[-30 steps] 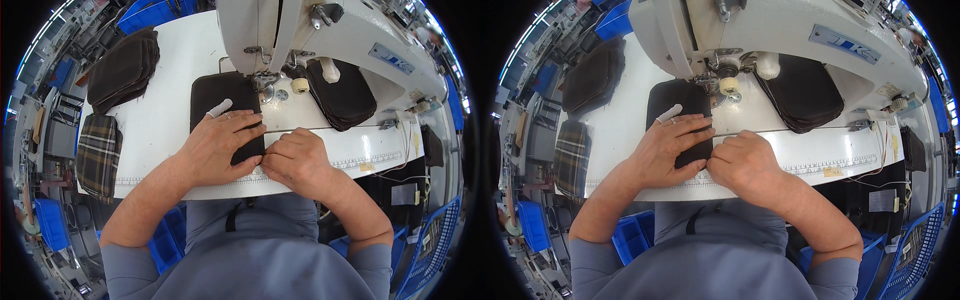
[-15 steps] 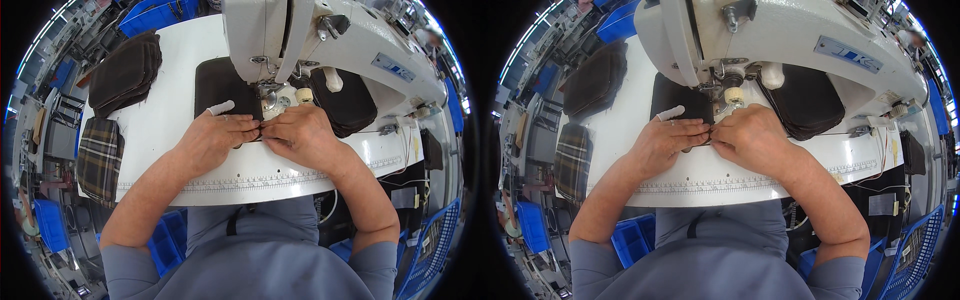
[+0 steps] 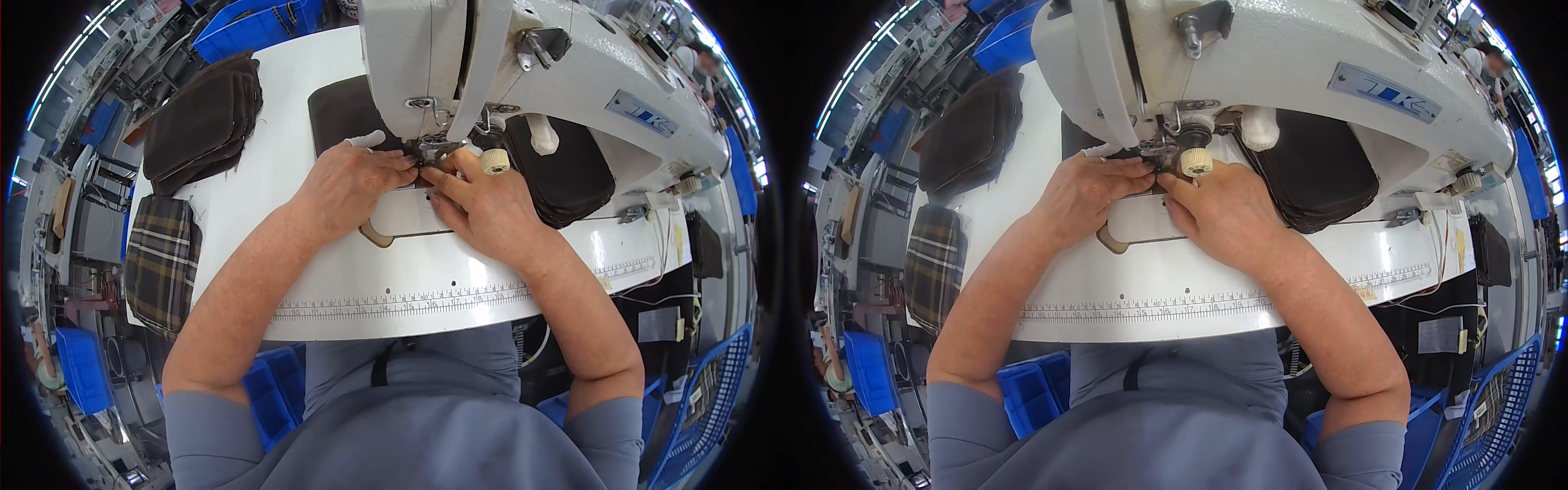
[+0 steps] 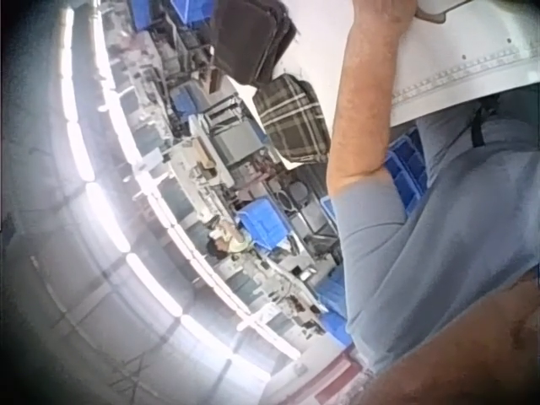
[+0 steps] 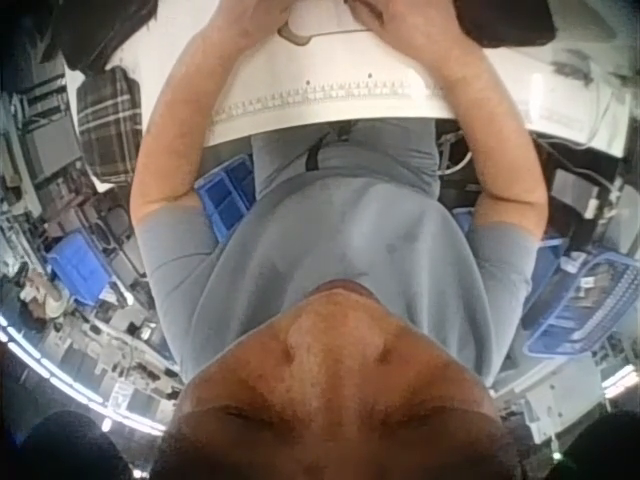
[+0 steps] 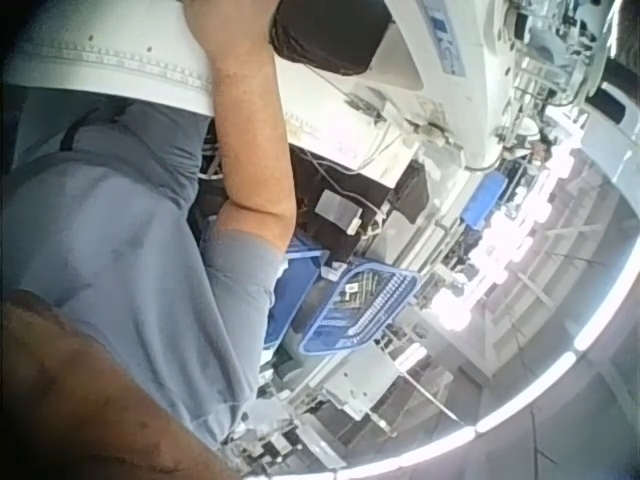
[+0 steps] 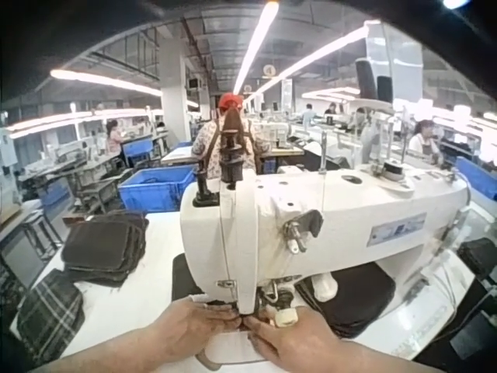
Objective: Sewing pieces of leather together using an industrial sewing machine.
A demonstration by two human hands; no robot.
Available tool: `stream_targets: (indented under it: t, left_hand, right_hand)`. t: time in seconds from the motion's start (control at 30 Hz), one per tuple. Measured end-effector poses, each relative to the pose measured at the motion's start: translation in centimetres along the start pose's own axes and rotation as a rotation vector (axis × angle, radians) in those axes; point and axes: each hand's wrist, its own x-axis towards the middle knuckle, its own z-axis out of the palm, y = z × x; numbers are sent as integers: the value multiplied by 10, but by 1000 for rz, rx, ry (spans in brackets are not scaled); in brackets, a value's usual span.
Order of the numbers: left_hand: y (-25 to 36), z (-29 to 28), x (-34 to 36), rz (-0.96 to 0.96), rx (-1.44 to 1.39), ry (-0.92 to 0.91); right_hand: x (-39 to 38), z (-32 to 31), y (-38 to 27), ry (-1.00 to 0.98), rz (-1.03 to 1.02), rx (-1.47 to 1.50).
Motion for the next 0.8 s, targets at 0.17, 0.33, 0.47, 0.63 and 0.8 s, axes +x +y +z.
stream_targets:
  t: [0.17, 0.33, 0.47, 0.63, 0.8]
  left_hand:
    - [22, 2, 4, -58, 131, 4]
    - [56, -6, 18, -251, 123, -101]
    - [69, -28, 28, -341, 53, -264]
    - [28, -8, -3, -64, -80, 199]
    - [28, -9, -13, -251, -383, 36]
  right_hand:
    - [-2, 1, 2, 12, 36, 20]
    - [-2, 1, 3, 12, 53, 83]
    - [-3, 0, 2, 47, 74, 129]
    - [-4, 1, 0, 74, 56, 104]
    - [-7, 1, 1, 97, 9, 106]
